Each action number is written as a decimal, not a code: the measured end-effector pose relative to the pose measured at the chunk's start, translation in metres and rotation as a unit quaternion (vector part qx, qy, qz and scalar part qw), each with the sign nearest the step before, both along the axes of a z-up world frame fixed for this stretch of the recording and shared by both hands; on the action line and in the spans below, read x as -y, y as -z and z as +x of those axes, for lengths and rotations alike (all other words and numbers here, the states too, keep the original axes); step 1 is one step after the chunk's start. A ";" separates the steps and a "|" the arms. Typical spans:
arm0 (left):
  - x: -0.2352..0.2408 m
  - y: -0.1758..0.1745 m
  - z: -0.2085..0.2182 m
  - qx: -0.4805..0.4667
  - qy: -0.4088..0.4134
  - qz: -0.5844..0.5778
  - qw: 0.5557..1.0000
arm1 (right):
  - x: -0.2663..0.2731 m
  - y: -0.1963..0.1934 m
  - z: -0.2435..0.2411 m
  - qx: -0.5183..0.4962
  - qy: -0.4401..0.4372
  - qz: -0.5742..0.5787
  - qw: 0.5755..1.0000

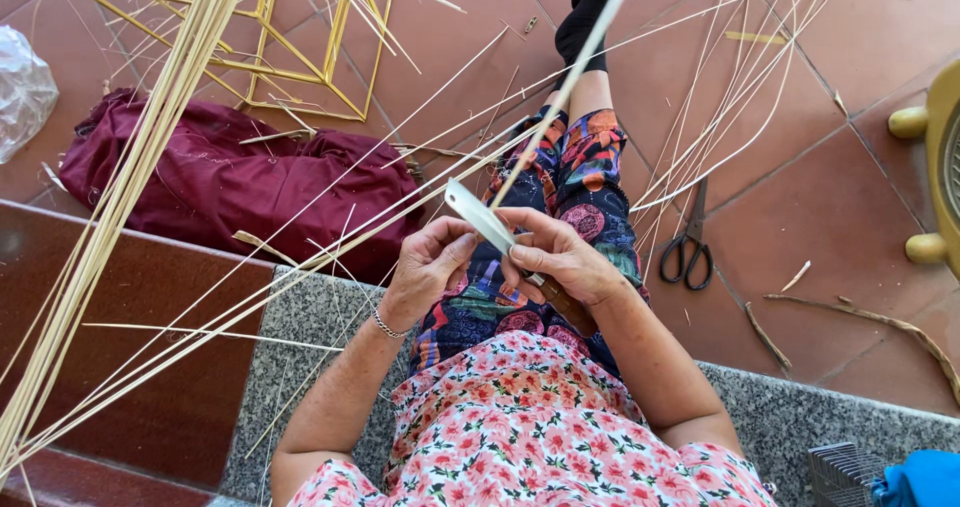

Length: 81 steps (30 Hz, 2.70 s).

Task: The person sits on the floor and uses a knife to split long bamboo strips into thinner strands. They hold the strips with one hand and carefully shave or split them with the knife in the other, occasionally adjusting the position of the strips.

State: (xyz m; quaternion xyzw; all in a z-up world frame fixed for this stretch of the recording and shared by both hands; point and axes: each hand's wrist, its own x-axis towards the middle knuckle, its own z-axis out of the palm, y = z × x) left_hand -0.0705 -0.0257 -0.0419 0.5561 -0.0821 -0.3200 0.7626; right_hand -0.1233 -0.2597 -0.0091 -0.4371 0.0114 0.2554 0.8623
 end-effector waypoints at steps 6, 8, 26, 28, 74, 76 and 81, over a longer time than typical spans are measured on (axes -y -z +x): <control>0.002 -0.001 -0.002 0.035 -0.011 0.024 0.999 | 0.015 0.013 0.001 0.038 0.170 -0.124 0.977; 0.001 -0.003 -0.002 0.043 -0.009 0.034 0.998 | 0.024 0.018 0.014 0.088 0.260 -0.225 0.935; -0.002 -0.010 -0.005 -0.029 0.043 0.043 0.998 | 0.005 -0.001 -0.010 0.033 0.051 -0.051 0.997; -0.007 -0.011 -0.006 -0.042 0.058 0.048 0.996 | 0.008 -0.001 -0.009 0.053 0.070 -0.019 0.996; 0.042 -0.032 0.011 -0.014 0.114 0.043 0.993 | 0.023 0.001 -0.020 0.081 0.141 -0.041 0.986; 0.038 -0.036 0.010 -0.033 0.112 0.047 0.992 | 0.022 -0.001 -0.021 0.100 0.139 -0.058 0.983; 0.033 -0.037 0.007 -0.038 0.110 0.056 0.992 | 0.026 0.000 -0.019 0.093 0.151 -0.072 0.981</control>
